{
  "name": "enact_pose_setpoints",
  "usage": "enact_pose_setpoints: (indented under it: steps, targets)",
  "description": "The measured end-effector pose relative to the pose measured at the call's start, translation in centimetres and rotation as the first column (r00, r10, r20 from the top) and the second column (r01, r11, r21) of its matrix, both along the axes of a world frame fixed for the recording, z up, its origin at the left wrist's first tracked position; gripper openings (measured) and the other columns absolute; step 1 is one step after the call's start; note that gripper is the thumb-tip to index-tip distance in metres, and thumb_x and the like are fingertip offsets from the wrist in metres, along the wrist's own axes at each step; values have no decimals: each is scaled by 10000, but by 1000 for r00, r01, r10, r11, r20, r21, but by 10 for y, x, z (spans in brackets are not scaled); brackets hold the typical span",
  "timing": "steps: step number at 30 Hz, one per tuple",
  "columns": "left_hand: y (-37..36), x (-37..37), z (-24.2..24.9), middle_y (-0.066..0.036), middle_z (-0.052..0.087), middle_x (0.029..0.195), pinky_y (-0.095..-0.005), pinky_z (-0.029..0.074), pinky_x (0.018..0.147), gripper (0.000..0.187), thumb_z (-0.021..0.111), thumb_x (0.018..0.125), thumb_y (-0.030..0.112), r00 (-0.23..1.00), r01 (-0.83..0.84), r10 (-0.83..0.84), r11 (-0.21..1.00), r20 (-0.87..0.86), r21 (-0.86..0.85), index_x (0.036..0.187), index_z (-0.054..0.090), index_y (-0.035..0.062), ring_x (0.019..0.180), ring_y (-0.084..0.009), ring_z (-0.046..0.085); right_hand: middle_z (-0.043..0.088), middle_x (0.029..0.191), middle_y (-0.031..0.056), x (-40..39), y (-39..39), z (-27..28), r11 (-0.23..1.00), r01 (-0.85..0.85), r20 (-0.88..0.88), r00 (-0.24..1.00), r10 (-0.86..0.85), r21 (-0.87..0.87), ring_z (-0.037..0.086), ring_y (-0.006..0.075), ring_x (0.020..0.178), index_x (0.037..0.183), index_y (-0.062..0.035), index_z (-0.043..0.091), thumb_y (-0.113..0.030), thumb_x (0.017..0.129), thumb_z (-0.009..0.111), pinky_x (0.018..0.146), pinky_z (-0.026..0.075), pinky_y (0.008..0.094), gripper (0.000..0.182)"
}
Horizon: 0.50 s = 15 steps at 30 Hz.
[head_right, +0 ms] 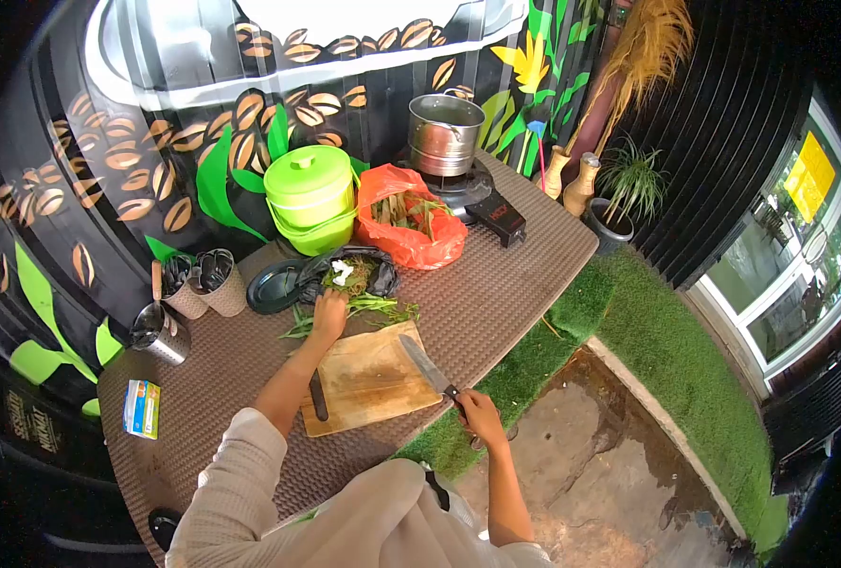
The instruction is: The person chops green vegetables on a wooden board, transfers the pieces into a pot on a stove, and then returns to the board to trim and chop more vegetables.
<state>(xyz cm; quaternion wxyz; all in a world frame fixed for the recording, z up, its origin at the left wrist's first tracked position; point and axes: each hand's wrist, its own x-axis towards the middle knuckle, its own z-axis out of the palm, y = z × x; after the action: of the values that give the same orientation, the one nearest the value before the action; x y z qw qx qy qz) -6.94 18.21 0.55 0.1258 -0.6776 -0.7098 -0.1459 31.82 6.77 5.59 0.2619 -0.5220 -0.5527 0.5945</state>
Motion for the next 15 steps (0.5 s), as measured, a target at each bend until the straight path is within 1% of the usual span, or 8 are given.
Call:
enact_pose_setpoints:
  steps: [1,3,5,7,8,9,11,15]
  targets:
    - [3,-3,-2,-124,616,950,-453,463,826,237,715,739,72,1000,1,-1,1000,-1,2,955,632,21,966,-316,573,452,513,9,1,2,0,1000,1,-1,1000,-1,2,365,81,367,797,-32,557,-218,931,464,349,262,245,247]
    - [4,-3,-6,-120,615,957,-454,459,789,188,708,735,80,994,4,-7,1000,107,26,898,623,38,951,-311,577,473,515,18,3,0,2,1000,7,0,1000,-7,6,383,89,374,808,-24,580,-239,918,490,366,276,259,257]
    - [5,-6,-6,-154,598,949,-454,457,797,170,684,746,46,986,43,-52,997,159,61,891,599,22,936,-345,568,472,513,15,7,0,8,1000,14,-28,1000,-15,-13,383,87,375,806,-22,580,-241,918,491,366,274,257,261]
    - [-2,-4,14,-157,595,947,-423,480,812,156,646,748,16,935,115,-174,973,309,202,897,600,27,944,-347,566,471,511,13,10,0,9,999,18,-58,998,-19,-30,383,85,376,805,-20,579,-243,918,491,367,273,255,265]
    - [-12,5,38,-179,571,951,-438,465,818,170,637,749,-18,894,78,-159,976,418,204,904,580,22,940,-378,548,469,513,12,11,1,8,999,29,-48,998,-30,-21,380,83,375,799,-22,576,-243,916,494,365,270,254,263]
    - [-13,5,46,-179,571,952,-438,465,818,170,637,749,-18,894,75,-157,976,420,205,904,580,22,940,-378,548,468,514,11,13,3,5,999,41,-38,998,-41,-13,378,81,374,793,-25,573,-242,915,497,364,267,253,261]
    - [-14,0,57,-166,570,915,-448,449,781,158,632,759,-16,848,128,-277,935,453,331,900,571,24,922,-368,551,470,518,13,15,6,-1,998,54,-34,998,-54,-10,380,82,372,786,-29,566,-244,915,499,358,268,254,260]
    - [-24,-5,83,-174,582,870,-438,430,777,156,636,764,-15,817,165,-331,919,472,359,908,578,-1,878,-378,554,478,527,17,8,4,-13,993,106,-85,990,-109,-45,391,85,362,779,-44,547,-254,918,504,338,277,254,256]
